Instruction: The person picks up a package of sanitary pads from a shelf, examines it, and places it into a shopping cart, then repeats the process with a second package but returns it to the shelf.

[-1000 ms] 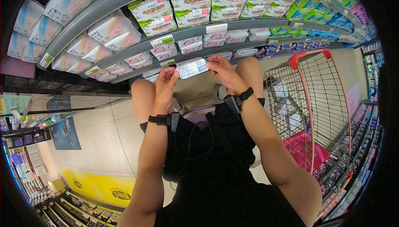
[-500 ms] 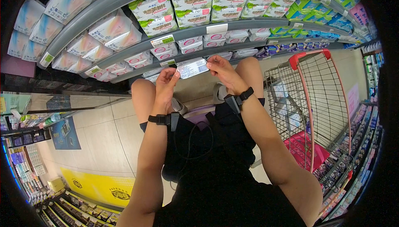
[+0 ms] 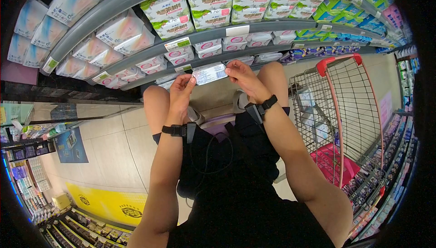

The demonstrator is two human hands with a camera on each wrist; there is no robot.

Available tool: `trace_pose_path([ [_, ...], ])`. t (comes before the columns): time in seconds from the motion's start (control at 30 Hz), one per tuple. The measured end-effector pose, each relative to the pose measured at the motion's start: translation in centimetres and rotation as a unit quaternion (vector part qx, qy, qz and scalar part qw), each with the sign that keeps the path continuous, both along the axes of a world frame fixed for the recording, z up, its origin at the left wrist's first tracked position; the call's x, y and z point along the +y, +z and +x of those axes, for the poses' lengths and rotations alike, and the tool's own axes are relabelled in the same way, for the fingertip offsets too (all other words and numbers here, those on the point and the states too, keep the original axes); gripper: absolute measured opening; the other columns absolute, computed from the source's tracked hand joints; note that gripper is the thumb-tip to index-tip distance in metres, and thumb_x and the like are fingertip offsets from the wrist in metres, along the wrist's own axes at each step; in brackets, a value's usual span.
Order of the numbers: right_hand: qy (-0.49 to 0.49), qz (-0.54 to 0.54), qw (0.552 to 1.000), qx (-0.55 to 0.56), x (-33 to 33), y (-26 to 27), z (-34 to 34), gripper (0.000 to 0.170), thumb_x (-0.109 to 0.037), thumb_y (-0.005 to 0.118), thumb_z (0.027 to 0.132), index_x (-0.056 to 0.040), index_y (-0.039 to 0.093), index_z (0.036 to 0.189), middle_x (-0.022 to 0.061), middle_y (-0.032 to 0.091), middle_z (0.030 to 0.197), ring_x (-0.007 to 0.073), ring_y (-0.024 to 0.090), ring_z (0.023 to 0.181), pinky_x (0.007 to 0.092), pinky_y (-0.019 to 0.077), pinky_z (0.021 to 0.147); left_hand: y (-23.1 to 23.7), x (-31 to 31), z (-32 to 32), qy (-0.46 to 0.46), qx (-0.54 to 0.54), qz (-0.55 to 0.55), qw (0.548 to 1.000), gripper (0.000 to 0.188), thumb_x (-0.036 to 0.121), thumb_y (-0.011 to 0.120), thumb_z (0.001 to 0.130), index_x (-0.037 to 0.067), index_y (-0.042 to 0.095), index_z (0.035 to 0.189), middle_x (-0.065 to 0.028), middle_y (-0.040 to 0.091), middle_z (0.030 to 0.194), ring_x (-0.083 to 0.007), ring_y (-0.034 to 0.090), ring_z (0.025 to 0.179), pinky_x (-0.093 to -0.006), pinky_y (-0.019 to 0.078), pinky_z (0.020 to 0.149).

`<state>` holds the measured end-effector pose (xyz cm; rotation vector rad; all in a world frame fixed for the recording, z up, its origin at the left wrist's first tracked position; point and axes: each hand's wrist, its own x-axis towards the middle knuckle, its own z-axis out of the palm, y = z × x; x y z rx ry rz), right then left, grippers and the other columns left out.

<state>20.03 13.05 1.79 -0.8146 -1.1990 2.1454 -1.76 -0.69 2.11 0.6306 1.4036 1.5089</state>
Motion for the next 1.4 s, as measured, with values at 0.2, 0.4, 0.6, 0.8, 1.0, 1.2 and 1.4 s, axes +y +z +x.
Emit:
trace_pose_path([
  [0.2, -0.001, -0.001, 1.0, -0.007, 0.1, -0.3, -0.1, 0.021, -0.021, 0.074, 0.089, -0.0121, 0.057, 0.098, -0.0045, 0.056, 0.079, 0.0066, 0.049, 0.068, 0.0223, 0.0362, 0.061, -0.4, 0.0, 0.0, 0.003, 0.018, -0.033, 0.999, 0.035, 0.029, 0.075, 0.09, 0.006, 0.065, 0.115, 0.0001, 0.068, 0.103, -0.0082, 0.058, 0.091, -0.0234, 0.0406, 0.074],
  [0.4, -0.006, 0.014, 1.0, -0.026, 0.0, -0.5, -0.1, 0.026, -0.024, 0.077, 0.087, -0.0113, 0.058, 0.099, -0.0019, 0.06, 0.087, 0.0074, 0.05, 0.07, 0.0222, 0.0392, 0.063, -0.9, 0.0, -0.2, -0.022, 0.01, -0.052, 0.998, 0.047, 0.033, 0.074, 0.089, 0.003, 0.063, 0.124, -0.0022, 0.069, 0.108, -0.0099, 0.06, 0.096, -0.0254, 0.0435, 0.076],
  [0.6, 0.016, 0.016, 0.998, -0.057, 0.1, -0.3, 0.3, 0.029, -0.018, 0.072, 0.092, -0.0076, 0.059, 0.116, -0.0005, 0.063, 0.103, 0.0064, 0.053, 0.085, 0.0226, 0.0429, 0.072, -0.1, 0.0, 0.1, -0.037, 0.02, -0.085, 0.996, 0.056, 0.033, 0.075, 0.089, 0.0, 0.058, 0.131, -0.0055, 0.069, 0.113, -0.012, 0.061, 0.1, -0.0271, 0.0463, 0.079],
  [0.8, 0.069, 0.053, 0.993, -0.084, -0.2, 0.3, 0.1, 0.053, -0.019, 0.073, 0.09, 0.0019, 0.053, 0.135, 0.0044, 0.063, 0.118, 0.0092, 0.056, 0.093, 0.025, 0.0463, 0.077, -0.8, -0.2, -0.1, -0.097, 0.035, -0.05, 0.993, 0.054, 0.043, 0.058, 0.099, -0.002, 0.057, 0.13, -0.0077, 0.066, 0.117, -0.0145, 0.06, 0.105, -0.0303, 0.0488, 0.08],
  [1.0, 0.125, 0.091, 0.982, -0.108, -0.9, 0.4, -0.3, 0.057, -0.021, 0.072, 0.091, 0.005, 0.052, 0.136, 0.0053, 0.063, 0.119, 0.0087, 0.056, 0.09, 0.024, 0.0465, 0.077, -0.9, -0.2, 0.7, -0.121, -0.084, 0.003, 0.989, 0.064, 0.055, 0.034, 0.104, 0.001, 0.053, 0.132, -0.0101, 0.062, 0.123, -0.0189, 0.06, 0.107, -0.0316, 0.0505, 0.079],
  [1.2, 0.177, 0.088, 0.971, -0.134, -0.9, 1.0, -0.2, 0.059, -0.022, 0.072, 0.091, 0.0024, 0.048, 0.14, 0.0039, 0.063, 0.117, 0.0071, 0.054, 0.088, 0.0234, 0.0459, 0.073, -1.4, 0.2, 0.1, -0.073, -0.087, -0.009, 0.993, 0.063, 0.05, 0.031, 0.106, 0.003, 0.041, 0.146, -0.0098, 0.058, 0.131, -0.0191, 0.059, 0.109, -0.0315, 0.0513, 0.08],
  [1.4, 0.144, 0.126, 0.975, -0.115, -1.6, -0.8, -0.4, 0.06, -0.03, 0.068, 0.095, -0.0056, 0.046, 0.145, 0.0006, 0.063, 0.103, 0.0072, 0.054, 0.076, 0.0236, 0.0464, 0.064, -1.2, 0.1, 0.4, -0.057, -0.085, -0.014, 0.995, 0.056, 0.044, 0.033, 0.107, 0.009, 0.036, 0.151, -0.008, 0.057, 0.134, -0.0177, 0.058, 0.11, -0.0316, 0.0515, 0.08],
])
